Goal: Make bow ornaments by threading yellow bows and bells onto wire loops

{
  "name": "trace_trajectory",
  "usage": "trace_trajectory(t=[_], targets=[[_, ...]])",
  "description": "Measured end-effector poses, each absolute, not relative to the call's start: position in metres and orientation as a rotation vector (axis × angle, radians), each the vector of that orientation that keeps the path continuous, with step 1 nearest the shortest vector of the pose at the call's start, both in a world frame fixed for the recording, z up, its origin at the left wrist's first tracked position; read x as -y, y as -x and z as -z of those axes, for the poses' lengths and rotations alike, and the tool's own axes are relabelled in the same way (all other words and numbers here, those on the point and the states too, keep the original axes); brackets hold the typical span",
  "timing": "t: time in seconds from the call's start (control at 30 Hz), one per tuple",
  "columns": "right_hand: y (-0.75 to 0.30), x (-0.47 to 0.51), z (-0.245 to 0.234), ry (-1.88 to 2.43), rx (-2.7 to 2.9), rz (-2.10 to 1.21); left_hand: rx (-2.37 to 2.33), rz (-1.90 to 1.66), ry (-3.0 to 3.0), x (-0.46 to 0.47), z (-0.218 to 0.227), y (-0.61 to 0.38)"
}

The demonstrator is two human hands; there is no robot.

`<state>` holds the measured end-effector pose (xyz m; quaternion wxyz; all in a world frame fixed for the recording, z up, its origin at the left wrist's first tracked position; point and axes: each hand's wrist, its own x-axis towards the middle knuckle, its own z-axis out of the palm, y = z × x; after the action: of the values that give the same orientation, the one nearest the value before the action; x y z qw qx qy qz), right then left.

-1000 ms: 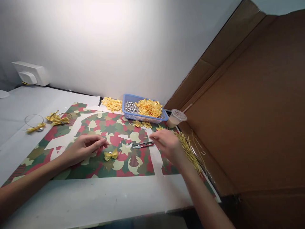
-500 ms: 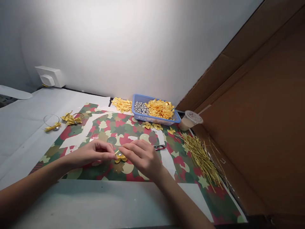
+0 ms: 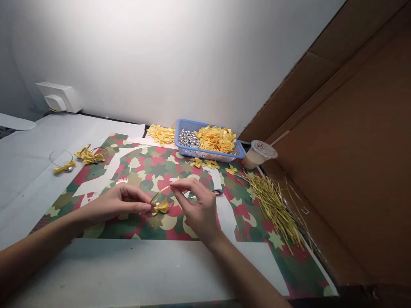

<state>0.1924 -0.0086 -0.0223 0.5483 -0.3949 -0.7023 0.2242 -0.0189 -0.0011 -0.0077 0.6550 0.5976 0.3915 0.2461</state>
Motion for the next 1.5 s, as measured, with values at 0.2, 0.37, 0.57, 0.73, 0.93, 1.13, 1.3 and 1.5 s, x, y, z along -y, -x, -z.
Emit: trace_trajectory(t=[0.2,0.37,0.57,0.73,0.93,1.13,1.3,1.5], targets=[[-0.183,0.014,0.018,0.981,1.392,-1.028,-0.957,-0.569,-1.363,0.004,0.003,0.014],[-0.179,0.01,0.023,1.001,1.206,-1.335,-1.054,-0.663,-1.206,0.005,0.008,0.009],[-0.174,0.01,0.03,0.924,1.061,-1.532,-1.094,-0.643,-1.089,0.007,0.009,0.005],[-0.172,0.01,0.028,0.888,1.048,-1.478,-1.075,-0.616,-1.133,0.008,0.008,0.003],[-0.176,0.009,0.023,0.91,1.103,-1.317,-1.07,-0.548,-1.128,0.01,0.005,0.002],[-0.18,0.009,0.021,0.956,1.257,-0.953,-0.971,-0.414,-1.143,0.014,0.001,0.005],[-0.181,0.013,0.017,0.986,1.266,-0.968,-1.01,-0.473,-1.16,0.013,0.003,0.006],[-0.178,0.016,0.018,0.868,1.241,-1.365,-1.061,-0.651,-1.164,0.011,0.007,0.003]])
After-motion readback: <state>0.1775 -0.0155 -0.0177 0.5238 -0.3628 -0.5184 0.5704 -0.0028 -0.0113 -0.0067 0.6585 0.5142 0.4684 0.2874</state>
